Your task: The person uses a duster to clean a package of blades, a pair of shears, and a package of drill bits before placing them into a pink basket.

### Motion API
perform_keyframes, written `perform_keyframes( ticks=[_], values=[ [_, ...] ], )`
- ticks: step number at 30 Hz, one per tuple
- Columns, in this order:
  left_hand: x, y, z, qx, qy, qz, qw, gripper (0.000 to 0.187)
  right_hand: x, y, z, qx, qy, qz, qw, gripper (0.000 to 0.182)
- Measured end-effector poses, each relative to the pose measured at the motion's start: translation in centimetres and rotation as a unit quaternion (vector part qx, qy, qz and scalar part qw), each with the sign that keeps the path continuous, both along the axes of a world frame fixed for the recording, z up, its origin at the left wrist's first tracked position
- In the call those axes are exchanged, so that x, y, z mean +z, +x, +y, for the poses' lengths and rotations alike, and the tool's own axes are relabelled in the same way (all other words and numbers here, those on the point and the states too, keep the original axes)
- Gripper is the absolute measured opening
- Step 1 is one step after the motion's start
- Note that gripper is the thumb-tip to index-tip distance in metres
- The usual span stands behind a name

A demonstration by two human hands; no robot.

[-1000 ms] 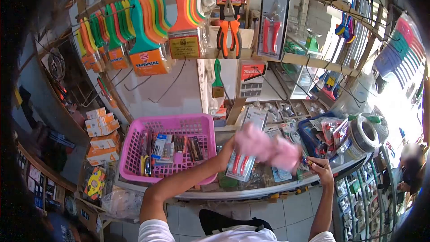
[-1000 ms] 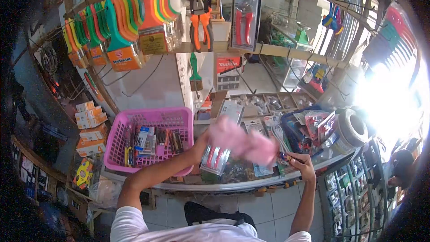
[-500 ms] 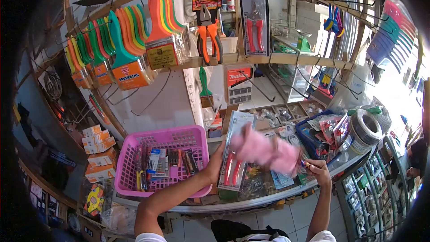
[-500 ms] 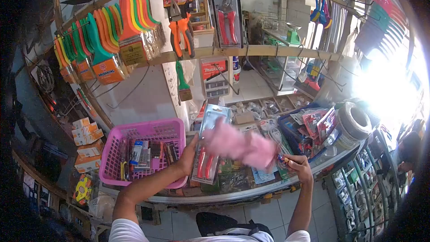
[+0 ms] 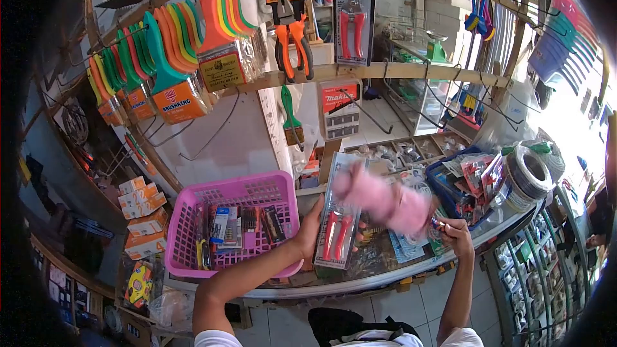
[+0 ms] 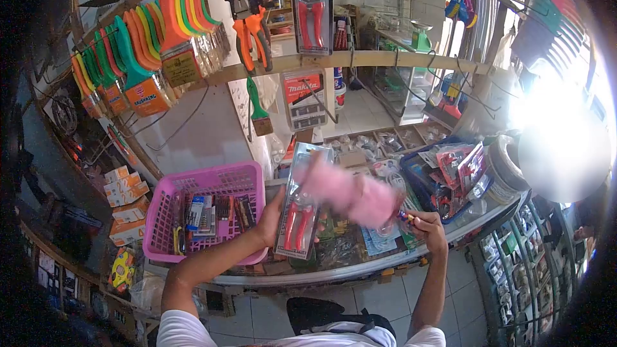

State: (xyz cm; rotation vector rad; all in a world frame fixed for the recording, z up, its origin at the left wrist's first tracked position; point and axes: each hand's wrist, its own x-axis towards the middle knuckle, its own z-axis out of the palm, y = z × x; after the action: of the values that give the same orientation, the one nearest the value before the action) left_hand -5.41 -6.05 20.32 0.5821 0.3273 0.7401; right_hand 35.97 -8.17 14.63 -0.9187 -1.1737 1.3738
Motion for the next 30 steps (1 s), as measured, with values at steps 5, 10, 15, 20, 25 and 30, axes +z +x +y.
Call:
perform_keyframes(
  ticks=[5,10,15,20,25,30],
  values=[
    [-0.5,-0.9,0.5,-0.030,-0.007,-0.045,0.999,0.079,0.4,-2.0,0.7,-0.060,0.023,0.047,0.997,0.038],
    [-0.4,-1.1,0.7,0.064,0.075,0.048,0.994,0.078,0.9,-1.5,1.0,0.035,0.035,0.022,0.999,0.036],
    [1.0,-1.1,-0.1,0.004,0.019,-0.035,0.999,0.078,1.6,-2.2,0.6,-0.016,0.039,-0.010,0.999,0.036],
    [0.8,-1.3,0.1,0.039,0.054,0.019,0.998,0.079,2.0,-1.8,0.1,-0.021,0.065,-0.016,0.998,0.037],
    [0.5,-0.8,0.2,0.080,0.134,0.078,0.985,0.078,2.0,-1.1,-0.1,0.002,0.074,-0.058,0.996,0.037],
    [1.1,-1.1,0.0,-0.009,0.080,-0.019,0.997,0.068,3.9,-3.0,-0.5,-0.055,0.064,-0.031,0.996,0.040]
  ],
)
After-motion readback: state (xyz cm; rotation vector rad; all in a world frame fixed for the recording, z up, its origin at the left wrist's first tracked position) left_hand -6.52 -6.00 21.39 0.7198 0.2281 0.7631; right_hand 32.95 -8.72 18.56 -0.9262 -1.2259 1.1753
